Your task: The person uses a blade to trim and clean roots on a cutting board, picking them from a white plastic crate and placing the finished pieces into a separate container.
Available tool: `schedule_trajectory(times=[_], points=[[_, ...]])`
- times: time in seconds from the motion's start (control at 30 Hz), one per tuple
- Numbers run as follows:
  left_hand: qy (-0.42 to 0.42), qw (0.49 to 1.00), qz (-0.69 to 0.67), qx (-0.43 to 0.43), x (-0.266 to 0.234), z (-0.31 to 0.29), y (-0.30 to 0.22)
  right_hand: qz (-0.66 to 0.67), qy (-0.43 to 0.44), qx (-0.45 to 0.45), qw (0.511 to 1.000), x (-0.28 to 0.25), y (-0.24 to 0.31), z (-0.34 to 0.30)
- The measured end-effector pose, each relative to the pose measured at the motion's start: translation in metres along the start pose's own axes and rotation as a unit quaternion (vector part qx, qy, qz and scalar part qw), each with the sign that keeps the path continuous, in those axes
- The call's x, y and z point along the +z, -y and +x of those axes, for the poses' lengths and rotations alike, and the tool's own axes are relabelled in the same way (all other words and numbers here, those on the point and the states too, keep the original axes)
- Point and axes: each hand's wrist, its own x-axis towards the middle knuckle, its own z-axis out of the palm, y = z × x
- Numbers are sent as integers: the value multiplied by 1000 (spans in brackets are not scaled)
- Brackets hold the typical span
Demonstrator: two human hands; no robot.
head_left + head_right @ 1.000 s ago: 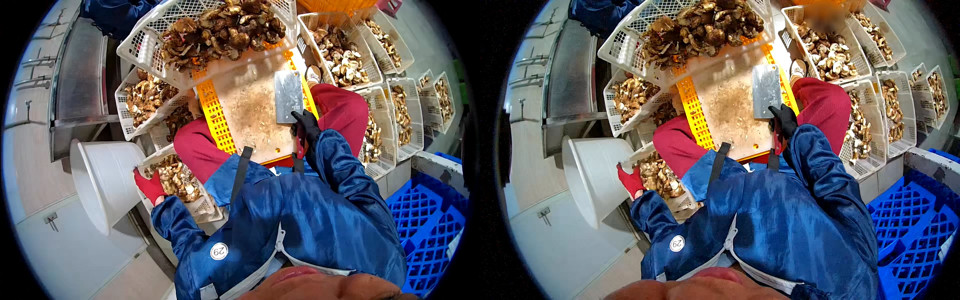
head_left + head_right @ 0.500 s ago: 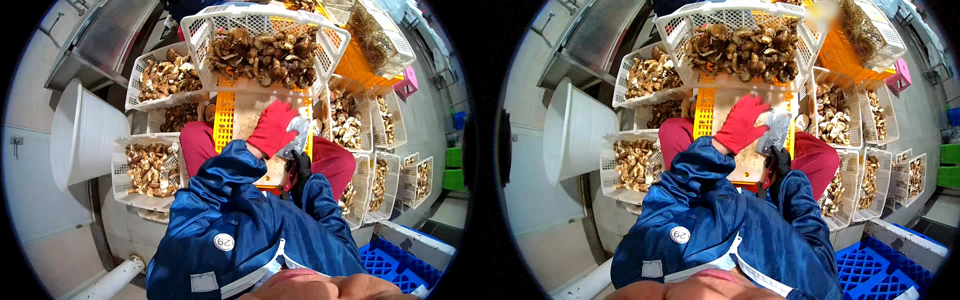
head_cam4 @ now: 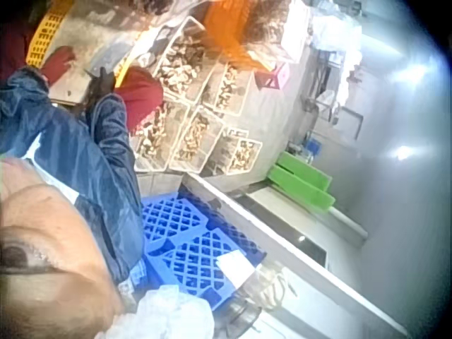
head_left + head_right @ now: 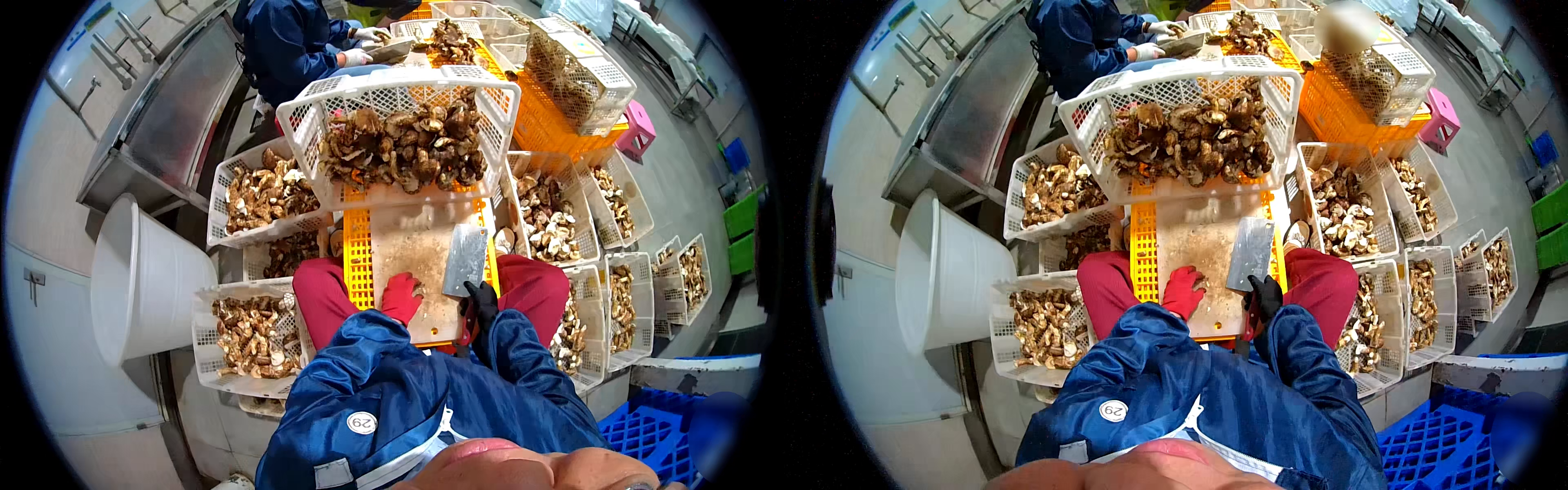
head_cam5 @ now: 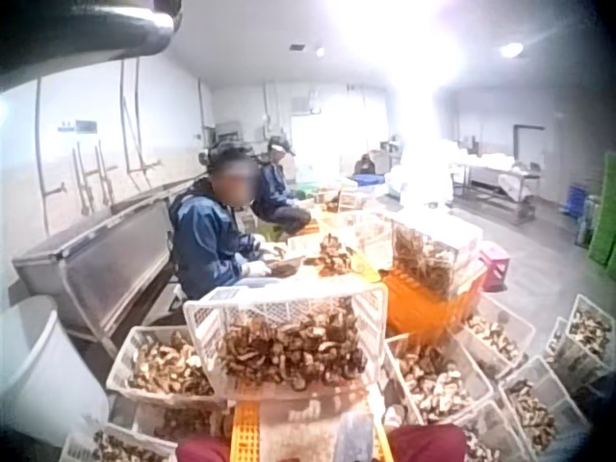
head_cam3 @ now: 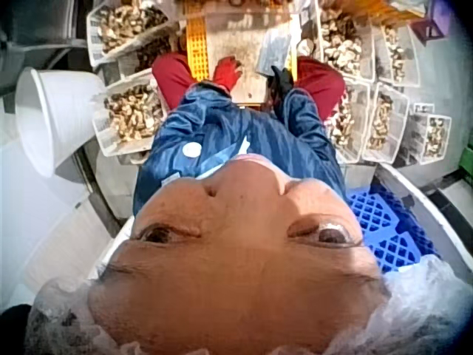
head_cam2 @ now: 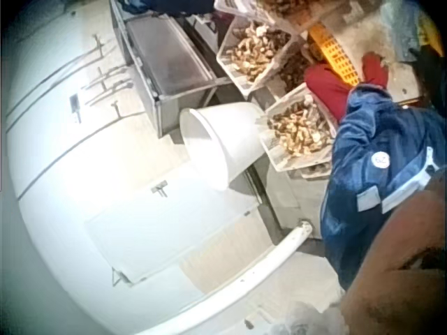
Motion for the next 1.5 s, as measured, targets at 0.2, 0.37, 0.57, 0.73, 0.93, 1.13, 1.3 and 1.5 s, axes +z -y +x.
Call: schedule_trajectory(times=[0.2,0.37,0.57,0.73,0.93,1.13,1.3,1.5], points=[[-13,1000,-3,14,3,-2,4,-22,-10,-5,1000,-1,-4,4],[-30,999,-9,16,3,-3,2,-55,32,-38,997,7,-14,18],[-48,991,-123,11,-13,-3,-29,-497,21,-217,840,12,13,28],[81,979,-173,-73,3,-26,-11,-566,9,-236,790,23,51,-13],[118,984,-126,-53,-32,-9,-45,-606,115,-259,744,-9,19,-38],[99,982,-153,-58,1,-11,-8,-583,82,-208,781,2,8,-33],[91,983,-148,-55,-2,-10,-9,-621,50,-221,750,12,12,-35],[100,981,-143,-79,-39,-6,-51,-598,51,-250,760,6,9,-33]])
